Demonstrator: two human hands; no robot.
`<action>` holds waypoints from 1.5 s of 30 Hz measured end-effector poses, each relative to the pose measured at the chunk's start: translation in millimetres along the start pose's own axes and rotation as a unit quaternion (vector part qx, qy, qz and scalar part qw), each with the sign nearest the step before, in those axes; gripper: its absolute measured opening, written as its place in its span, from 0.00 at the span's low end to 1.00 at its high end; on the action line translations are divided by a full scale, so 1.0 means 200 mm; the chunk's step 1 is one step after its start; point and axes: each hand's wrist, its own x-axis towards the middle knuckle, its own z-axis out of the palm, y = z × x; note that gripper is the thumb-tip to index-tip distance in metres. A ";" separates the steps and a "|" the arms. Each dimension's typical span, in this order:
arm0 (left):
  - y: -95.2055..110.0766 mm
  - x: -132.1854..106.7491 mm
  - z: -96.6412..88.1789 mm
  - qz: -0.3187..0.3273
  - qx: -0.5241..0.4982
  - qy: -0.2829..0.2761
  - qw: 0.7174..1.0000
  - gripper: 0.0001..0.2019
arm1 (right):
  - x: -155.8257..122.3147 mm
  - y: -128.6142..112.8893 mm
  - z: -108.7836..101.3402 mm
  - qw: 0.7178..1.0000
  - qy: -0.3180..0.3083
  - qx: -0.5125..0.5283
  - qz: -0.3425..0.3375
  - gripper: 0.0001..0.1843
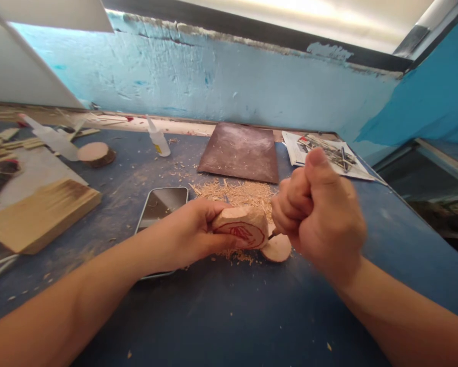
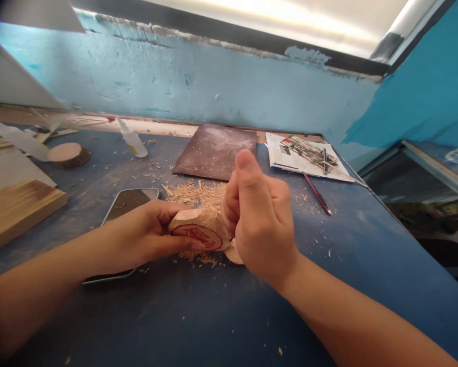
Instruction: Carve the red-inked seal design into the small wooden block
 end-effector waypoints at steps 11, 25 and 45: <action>0.01 0.00 0.00 0.000 -0.011 0.005 1.000 0.08 | -0.01 -0.01 0.01 1.000 0.005 0.010 0.008 0.33; -0.02 0.00 -0.01 -0.006 -0.024 0.002 1.000 0.08 | 0.03 0.04 -0.04 1.000 0.008 0.001 0.013 0.33; -0.02 0.01 -0.01 0.004 -0.019 0.001 1.000 0.09 | 0.02 0.04 -0.03 1.000 0.007 0.006 0.019 0.32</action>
